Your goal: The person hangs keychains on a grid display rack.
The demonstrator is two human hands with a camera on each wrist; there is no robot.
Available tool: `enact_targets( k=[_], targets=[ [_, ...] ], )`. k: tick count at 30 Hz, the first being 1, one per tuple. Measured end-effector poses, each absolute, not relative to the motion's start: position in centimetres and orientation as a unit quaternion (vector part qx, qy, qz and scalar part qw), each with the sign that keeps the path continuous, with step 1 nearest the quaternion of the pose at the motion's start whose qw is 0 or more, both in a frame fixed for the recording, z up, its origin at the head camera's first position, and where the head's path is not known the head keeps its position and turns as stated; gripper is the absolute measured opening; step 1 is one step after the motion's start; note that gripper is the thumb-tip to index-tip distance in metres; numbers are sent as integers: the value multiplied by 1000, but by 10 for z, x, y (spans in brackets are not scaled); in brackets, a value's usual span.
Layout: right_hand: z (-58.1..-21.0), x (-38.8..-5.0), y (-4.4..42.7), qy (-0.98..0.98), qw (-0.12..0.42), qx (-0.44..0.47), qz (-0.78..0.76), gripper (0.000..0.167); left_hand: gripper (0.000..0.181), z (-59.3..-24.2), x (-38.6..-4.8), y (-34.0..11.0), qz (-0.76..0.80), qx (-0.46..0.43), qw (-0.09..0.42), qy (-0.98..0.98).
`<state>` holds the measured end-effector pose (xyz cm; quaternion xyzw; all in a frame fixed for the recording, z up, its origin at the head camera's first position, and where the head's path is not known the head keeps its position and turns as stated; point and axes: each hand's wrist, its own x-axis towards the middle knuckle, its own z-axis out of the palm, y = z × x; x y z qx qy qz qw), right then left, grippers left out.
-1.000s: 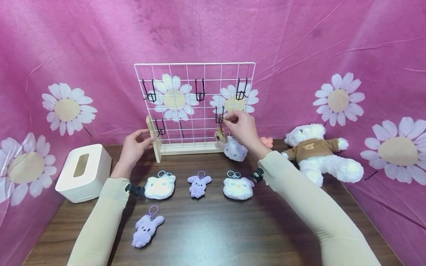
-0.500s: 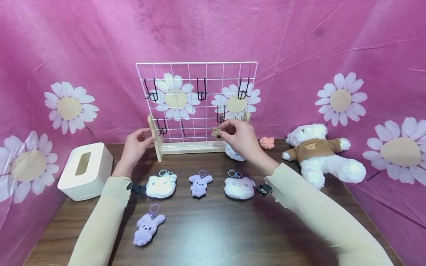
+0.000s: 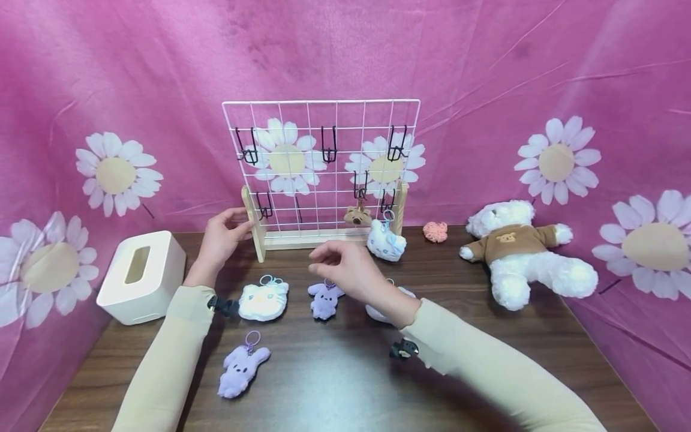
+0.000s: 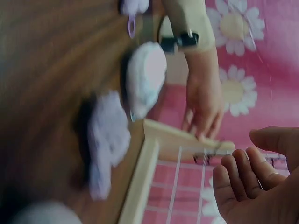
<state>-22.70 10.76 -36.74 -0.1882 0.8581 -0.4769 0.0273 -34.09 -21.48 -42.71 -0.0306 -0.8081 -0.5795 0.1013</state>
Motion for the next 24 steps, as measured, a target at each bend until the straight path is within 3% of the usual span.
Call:
enact_targets(
  k=[9, 24],
  targets=[
    [-390, -212, 70, 843, 98, -207, -487, 19, 43, -426, -339, -214, -574, -27, 99, -812],
    [-436, -197, 22, 819, 138, -223, -510, 17, 42, -427, -340, -214, -578, -34, 105, -808]
  ],
)
